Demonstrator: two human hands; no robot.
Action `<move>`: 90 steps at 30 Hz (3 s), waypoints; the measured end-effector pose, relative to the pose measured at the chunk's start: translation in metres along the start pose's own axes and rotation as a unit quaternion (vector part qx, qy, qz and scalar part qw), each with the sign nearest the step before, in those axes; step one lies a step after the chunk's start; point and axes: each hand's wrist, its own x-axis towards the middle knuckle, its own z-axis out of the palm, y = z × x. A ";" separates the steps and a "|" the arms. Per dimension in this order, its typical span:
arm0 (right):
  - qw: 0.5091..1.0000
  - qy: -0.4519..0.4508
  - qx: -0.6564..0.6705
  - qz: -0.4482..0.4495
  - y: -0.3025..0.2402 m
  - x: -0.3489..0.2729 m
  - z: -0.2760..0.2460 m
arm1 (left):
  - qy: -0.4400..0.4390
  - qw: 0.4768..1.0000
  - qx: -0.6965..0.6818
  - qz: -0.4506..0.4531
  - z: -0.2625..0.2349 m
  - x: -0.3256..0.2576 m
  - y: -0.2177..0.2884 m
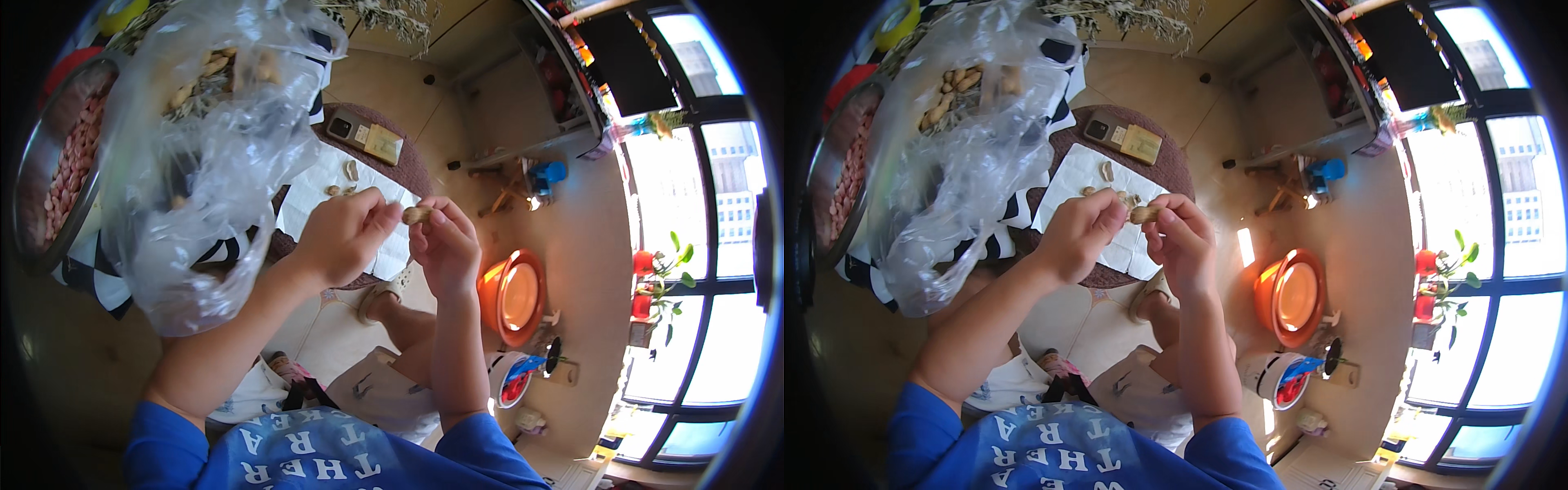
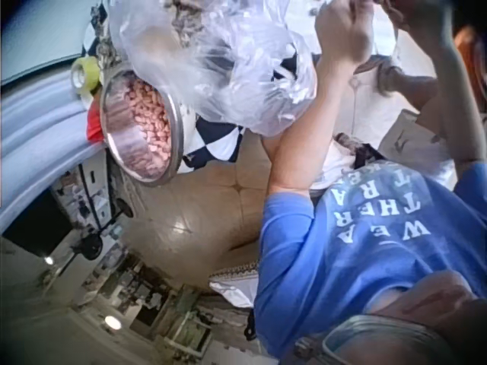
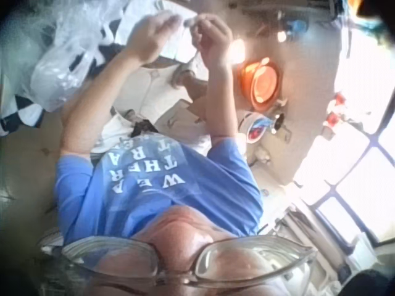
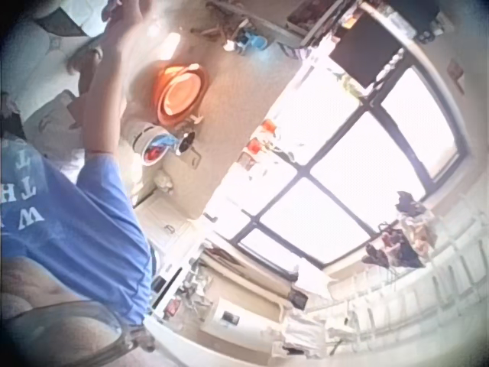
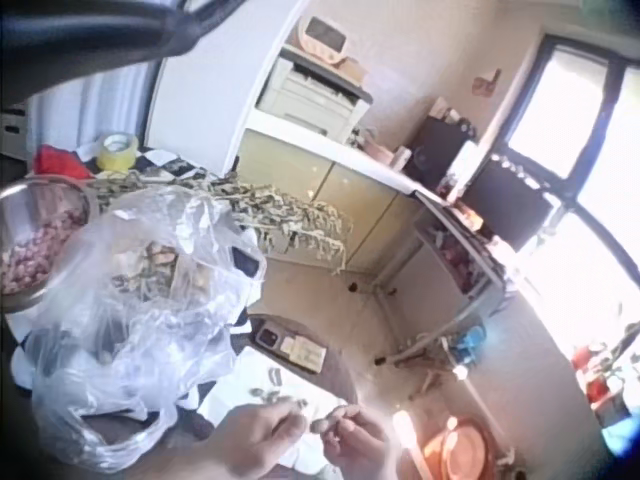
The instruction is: The person shells peanuts by hand, removing the nuts from their shells and placing the nuts on a white paper while discarding the shells.
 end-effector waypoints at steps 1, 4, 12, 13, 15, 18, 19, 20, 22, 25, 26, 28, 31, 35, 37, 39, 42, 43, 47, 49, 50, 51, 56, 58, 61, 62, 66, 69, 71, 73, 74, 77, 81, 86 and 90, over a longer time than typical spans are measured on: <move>0.999 -0.002 -0.050 -0.017 0.004 0.001 -0.001 | -0.034 0.993 -0.106 -0.049 0.004 0.002 -0.005; 0.980 0.016 -0.192 -0.057 0.008 0.000 -0.001 | -0.086 0.959 -0.246 -0.116 0.014 0.011 -0.008; 0.927 0.053 -0.273 -0.254 0.028 0.003 -0.006 | -0.094 0.927 -0.347 -0.107 0.039 0.019 0.010; 0.928 0.052 -0.272 -0.249 0.024 0.000 -0.006 | -0.082 0.927 -0.350 -0.104 0.042 0.019 0.012; 0.931 0.047 -0.270 -0.241 0.017 -0.004 -0.002 | -0.056 0.925 -0.359 -0.110 0.048 0.020 0.015; 0.859 0.060 -0.369 -0.350 0.021 0.004 -0.017 | -0.095 0.951 -0.281 -0.091 0.043 0.021 0.002; 0.857 0.074 -0.365 -0.355 0.019 0.002 -0.016 | -0.089 0.968 -0.232 -0.045 0.040 0.021 -0.006; 0.865 0.072 -0.358 -0.345 0.019 0.002 -0.017 | -0.083 0.980 -0.182 0.002 0.036 0.021 -0.014; 0.873 0.035 -0.373 -0.314 0.018 -0.002 -0.024 | -0.097 0.990 -0.084 0.049 0.025 0.021 -0.017; 0.925 -0.029 -0.326 -0.192 0.023 -0.013 -0.021 | -0.139 0.989 0.039 0.035 0.010 0.017 0.003; 0.909 -0.049 -0.350 -0.222 0.023 -0.013 -0.017 | -0.175 0.981 0.075 0.044 0.007 0.017 -0.001; 0.912 -0.080 -0.344 -0.206 0.026 -0.016 -0.015 | -0.189 0.968 0.141 0.091 0.007 0.013 -0.002; 0.934 -0.092 -0.307 -0.157 0.034 -0.016 -0.016 | -0.209 0.958 0.168 0.104 0.005 0.014 -0.006; 0.937 -0.097 -0.309 -0.129 0.033 -0.016 -0.018 | -0.205 0.959 0.164 0.109 0.006 0.015 -0.007; 0.934 -0.095 -0.317 -0.134 0.035 -0.016 -0.021 | -0.218 0.956 0.176 0.088 0.007 0.015 -0.006; 0.930 -0.099 -0.315 -0.160 0.038 -0.014 -0.021 | -0.220 0.955 0.188 0.070 0.006 0.016 -0.006; 0.932 -0.101 -0.304 -0.169 0.040 -0.016 -0.021 | -0.223 0.954 0.186 0.073 0.008 0.016 -0.009; 0.934 -0.101 -0.300 -0.167 0.040 -0.016 -0.021 | -0.223 0.954 0.181 0.080 0.009 0.015 -0.010; 0.932 -0.142 -0.296 -0.152 0.036 -0.019 -0.024 | -0.192 0.955 0.180 0.133 0.013 0.013 -0.013; 0.931 -0.158 -0.291 -0.151 0.034 -0.020 -0.026 | -0.170 0.960 0.165 0.152 0.016 0.011 -0.012; 0.934 -0.155 -0.286 -0.147 0.033 -0.021 -0.026 | -0.164 0.962 0.153 0.156 0.017 0.011 -0.010; 0.936 -0.153 -0.281 -0.145 0.033 -0.022 -0.026 | -0.157 0.964 0.142 0.161 0.017 0.011 -0.008; 0.950 -0.140 -0.237 -0.147 0.035 -0.024 -0.022 | -0.152 0.965 0.120 0.177 0.017 0.011 -0.007; 0.955 -0.140 -0.221 -0.142 0.034 -0.024 -0.022 | -0.156 0.965 0.116 0.178 0.016 0.011 -0.005; 0.982 -0.084 -0.142 -0.086 0.041 -0.020 -0.015 | -0.153 0.969 0.130 0.147 0.013 0.014 -0.013; 0.986 -0.064 -0.137 -0.063 0.040 -0.019 -0.016 | -0.139 0.974 0.117 0.133 0.013 0.015 -0.013; 0.989 -0.020 -0.143 0.024 0.027 -0.010 -0.016 | -0.092 0.989 0.073 0.096 0.007 0.015 -0.010; 0.982 -0.050 -0.171 0.062 0.018 -0.008 -0.021 | -0.111 0.993 0.005 0.041 0.005 0.017 -0.002; 0.978 -0.068 -0.178 0.082 0.016 -0.008 -0.023 | -0.143 0.989 -0.006 0.023 0.005 0.017 -0.004; 0.976 -0.081 -0.180 0.090 0.016 -0.008 -0.023 | -0.154 0.988 0.002 0.032 0.005 0.017 -0.004; 0.976 -0.085 -0.177 0.089 0.017 -0.009 -0.023 | -0.148 0.988 0.016 0.049 0.005 0.018 -0.001; 0.975 -0.101 -0.177 0.094 0.021 -0.008 -0.022 | -0.127 0.985 0.073 0.089 0.005 0.018 -0.001; 0.978 -0.106 -0.151 0.096 0.029 -0.010 -0.019 | -0.109 0.982 0.093 0.125 0.007 0.018 -0.002; 0.968 -0.131 -0.195 0.089 0.026 -0.012 -0.017 | -0.096 0.984 0.083 0.122 0.005 0.019 0.003; 0.955 -0.154 -0.238 0.090 0.018 -0.012 -0.020 | -0.093 0.987 0.078 0.110 0.006 0.019 0.002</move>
